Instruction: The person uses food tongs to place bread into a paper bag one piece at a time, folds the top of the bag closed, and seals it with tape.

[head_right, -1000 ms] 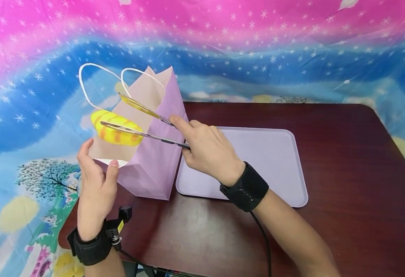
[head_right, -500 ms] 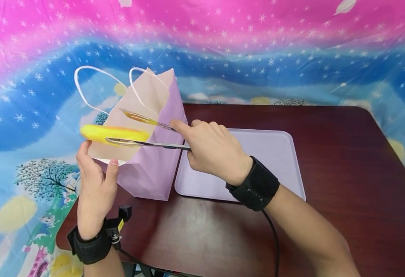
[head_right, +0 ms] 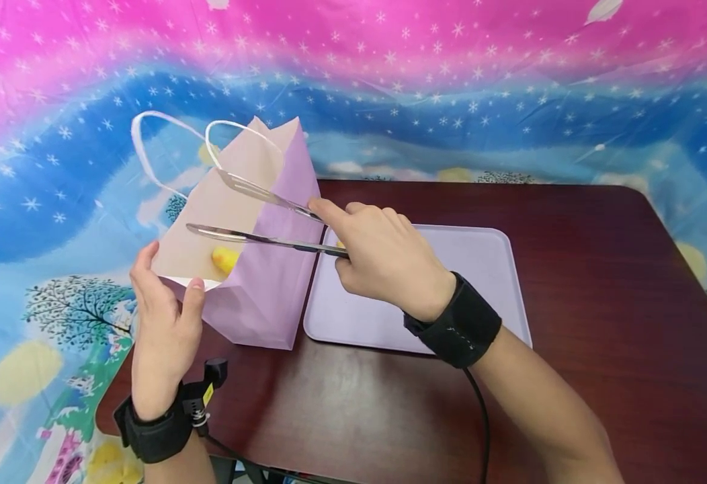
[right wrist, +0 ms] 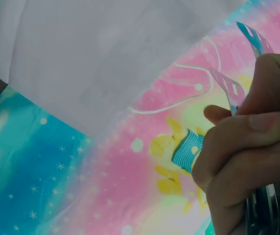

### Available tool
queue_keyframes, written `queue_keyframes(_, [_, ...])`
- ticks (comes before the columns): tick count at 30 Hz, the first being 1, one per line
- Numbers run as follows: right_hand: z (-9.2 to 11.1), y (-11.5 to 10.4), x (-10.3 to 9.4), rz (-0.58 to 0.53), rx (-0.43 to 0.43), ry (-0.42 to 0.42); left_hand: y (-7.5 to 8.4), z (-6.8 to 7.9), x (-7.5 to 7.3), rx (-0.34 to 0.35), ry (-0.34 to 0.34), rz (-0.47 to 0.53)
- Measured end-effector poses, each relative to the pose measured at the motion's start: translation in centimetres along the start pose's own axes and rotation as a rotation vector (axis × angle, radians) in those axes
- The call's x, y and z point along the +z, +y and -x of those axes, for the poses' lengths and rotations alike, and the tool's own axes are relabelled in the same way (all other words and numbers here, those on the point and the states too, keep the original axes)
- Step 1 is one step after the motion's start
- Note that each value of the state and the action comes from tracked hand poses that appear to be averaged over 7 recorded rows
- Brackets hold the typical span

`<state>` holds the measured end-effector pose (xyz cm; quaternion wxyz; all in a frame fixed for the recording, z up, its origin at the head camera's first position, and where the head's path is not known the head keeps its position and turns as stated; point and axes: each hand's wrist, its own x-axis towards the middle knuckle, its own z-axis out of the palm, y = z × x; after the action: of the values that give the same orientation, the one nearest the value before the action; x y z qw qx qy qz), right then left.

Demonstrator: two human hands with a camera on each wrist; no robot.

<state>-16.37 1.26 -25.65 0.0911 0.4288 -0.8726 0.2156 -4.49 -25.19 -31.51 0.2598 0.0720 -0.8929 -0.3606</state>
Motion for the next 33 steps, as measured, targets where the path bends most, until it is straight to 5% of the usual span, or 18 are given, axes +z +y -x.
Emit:
queue_keyframes(14, [1.8,3.2,-1.2,-0.069,0.055,0.174,0.0,0.2,0.1,-0.005,-0.017,0.007])
queue_keyframes(33, [3.9,8.4,0.3,-0.118,0.275,0.038,-0.2,0.2,0.2,0.017,-0.002,0.029])
